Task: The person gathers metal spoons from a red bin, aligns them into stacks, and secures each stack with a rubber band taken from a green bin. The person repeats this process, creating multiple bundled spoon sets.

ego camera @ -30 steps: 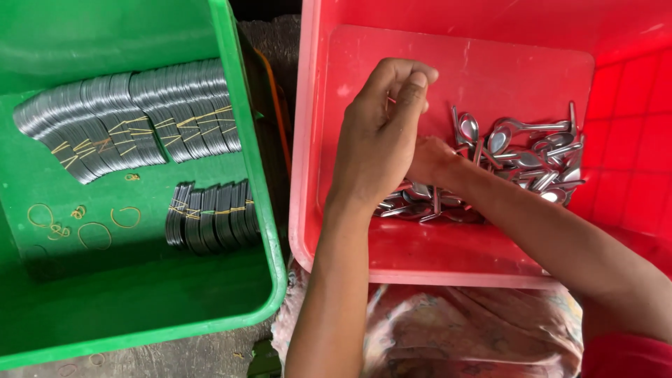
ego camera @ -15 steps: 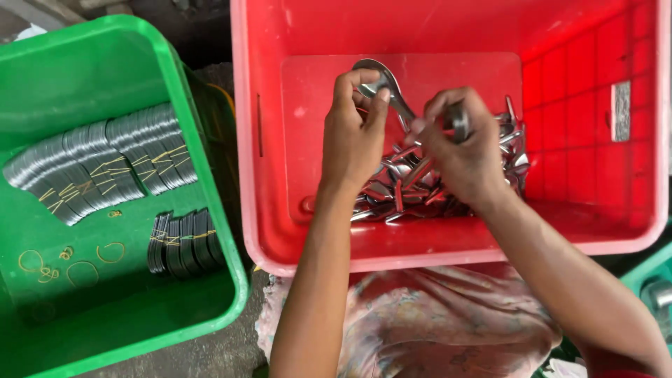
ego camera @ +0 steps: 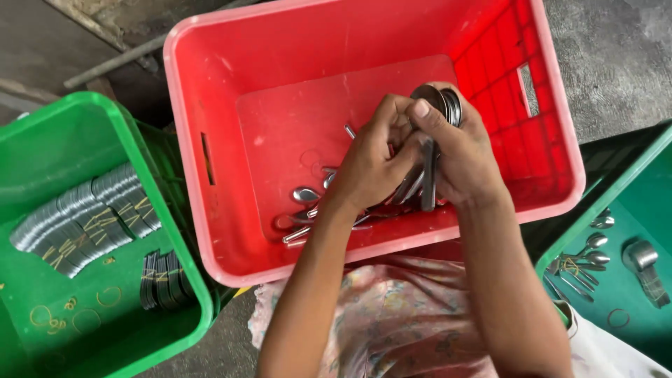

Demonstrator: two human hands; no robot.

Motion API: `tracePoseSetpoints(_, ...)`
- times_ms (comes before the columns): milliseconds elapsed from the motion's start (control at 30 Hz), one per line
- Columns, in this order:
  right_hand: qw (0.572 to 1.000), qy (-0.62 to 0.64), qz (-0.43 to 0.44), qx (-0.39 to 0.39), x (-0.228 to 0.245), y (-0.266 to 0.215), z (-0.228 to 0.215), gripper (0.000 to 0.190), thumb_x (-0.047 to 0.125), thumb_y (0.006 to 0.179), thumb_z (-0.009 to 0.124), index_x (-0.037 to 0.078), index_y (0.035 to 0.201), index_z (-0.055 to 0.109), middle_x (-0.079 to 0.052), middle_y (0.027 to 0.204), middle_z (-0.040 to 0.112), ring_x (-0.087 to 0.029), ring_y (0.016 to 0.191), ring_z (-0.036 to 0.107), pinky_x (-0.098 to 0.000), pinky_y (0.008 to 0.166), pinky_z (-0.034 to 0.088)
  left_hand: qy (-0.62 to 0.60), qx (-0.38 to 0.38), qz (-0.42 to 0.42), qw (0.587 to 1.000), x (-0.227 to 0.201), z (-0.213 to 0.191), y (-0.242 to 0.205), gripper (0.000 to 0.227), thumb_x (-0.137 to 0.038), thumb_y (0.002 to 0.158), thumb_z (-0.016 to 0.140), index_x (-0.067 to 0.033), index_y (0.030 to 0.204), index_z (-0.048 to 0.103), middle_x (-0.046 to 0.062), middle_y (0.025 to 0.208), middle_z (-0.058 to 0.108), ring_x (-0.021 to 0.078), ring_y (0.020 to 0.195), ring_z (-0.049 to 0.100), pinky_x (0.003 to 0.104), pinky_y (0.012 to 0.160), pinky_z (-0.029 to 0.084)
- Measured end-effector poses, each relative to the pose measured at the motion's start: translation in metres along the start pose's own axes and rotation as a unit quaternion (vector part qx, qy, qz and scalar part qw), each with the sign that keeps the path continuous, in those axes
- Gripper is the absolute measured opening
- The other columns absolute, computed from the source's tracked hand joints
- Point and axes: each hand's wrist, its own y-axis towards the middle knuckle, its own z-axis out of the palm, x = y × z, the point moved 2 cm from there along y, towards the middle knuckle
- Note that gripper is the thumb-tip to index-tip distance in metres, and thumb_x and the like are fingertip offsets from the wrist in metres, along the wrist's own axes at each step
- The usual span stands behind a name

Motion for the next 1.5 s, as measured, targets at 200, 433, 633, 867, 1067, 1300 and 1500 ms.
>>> tracePoseSetpoints(200,0.974,0.196,0.096,-0.064,-0.002,0.006,-0.049,0.022,0.023,0.097,0.067,0.002,0.095,0.06,-0.011,0.075,0.053,-0.03,0.072,0.066,-0.0329,0.062,0.055,-0.2,0.065,-0.062,0.976,0.035,-0.007,0.022,0.033,-0.027,0.101,0.068,-0.0185,0.128,0.051,-0.004,0.096,0.062,0.0044,0.088,0.06,0.024,0.082,0.051)
tracePoseSetpoints(433,0.938,0.335,0.023,-0.083,0.028,-0.005,-0.072,0.03,0.001,0.102,0.055,0.009,0.131,0.056,-0.016,0.114,0.071,-0.016,0.081,0.068,-0.0185,0.054,0.048,0.589,0.154,-0.205,0.767,0.241,-0.053,0.039,0.037,-0.037,0.096,0.061,-0.009,0.12,0.06,0.014,0.113,0.066,0.0356,0.103,0.062,0.054,0.089,0.05)
tracePoseSetpoints(633,0.967,0.221,-0.017,-0.128,0.04,-0.011,-0.075,0.019,0.004,0.107,0.064,0.015,0.123,0.06,-0.01,0.114,0.067,-0.01,0.079,0.061,-0.0155,0.055,0.041,0.633,0.218,-0.275,0.69,0.307,-0.047,0.046,0.019,-0.012,0.087,0.07,-0.0087,0.105,0.071,0.011,0.101,0.07,0.0285,0.102,0.058,0.05,0.1,0.04)
tracePoseSetpoints(867,0.96,-0.221,-0.077,-0.152,0.049,-0.014,-0.059,0.027,-0.01,0.102,0.073,0.008,0.113,0.057,0.0,0.085,0.058,-0.007,0.061,0.052,-0.0191,0.053,0.045,0.55,0.15,-0.078,0.818,0.19,-0.074,0.081,0.006,-0.014,0.09,0.077,-0.0123,0.088,0.072,0.0,0.074,0.07,0.0188,0.074,0.063,0.051,0.094,0.053)
tracePoseSetpoints(1067,0.947,-0.316,-0.026,0.046,0.03,-0.003,-0.057,0.051,0.008,0.071,0.095,0.006,0.106,0.057,0.0,0.079,0.053,-0.009,0.066,0.05,-0.0219,0.054,0.043,0.33,0.246,-0.008,0.912,-0.013,-0.016,0.082,0.011,-0.016,0.087,0.077,-0.0085,0.092,0.071,0.006,0.089,0.081,0.0169,0.071,0.078,0.032,0.065,0.064)
tracePoseSetpoints(1300,0.996,-0.049,-0.06,0.032,0.041,-0.01,-0.073,0.028,-0.004,0.101,0.062,0.01,0.122,0.051,-0.002,0.099,0.065,-0.01,0.084,0.065,-0.0192,0.077,0.051,-0.02,0.176,-0.047,0.983,0.093,-0.005,0.09,0.052,-0.06,0.098,0.053,-0.0145,0.119,0.066,0.007,0.108,0.078,0.0146,0.09,0.076,0.026,0.065,0.055)
tracePoseSetpoints(1500,0.993,-0.006,-0.009,-0.12,0.047,-0.007,-0.08,0.028,0.01,0.1,0.065,0.011,0.125,0.054,-0.008,0.092,0.066,-0.013,0.071,0.063,-0.0188,0.053,0.047,0.561,0.228,-0.192,0.773,0.281,0.016,0.042,0.038,-0.031,0.093,0.062,-0.0062,0.122,0.063,0.017,0.121,0.062,0.0375,0.114,0.058,0.062,0.098,0.045)
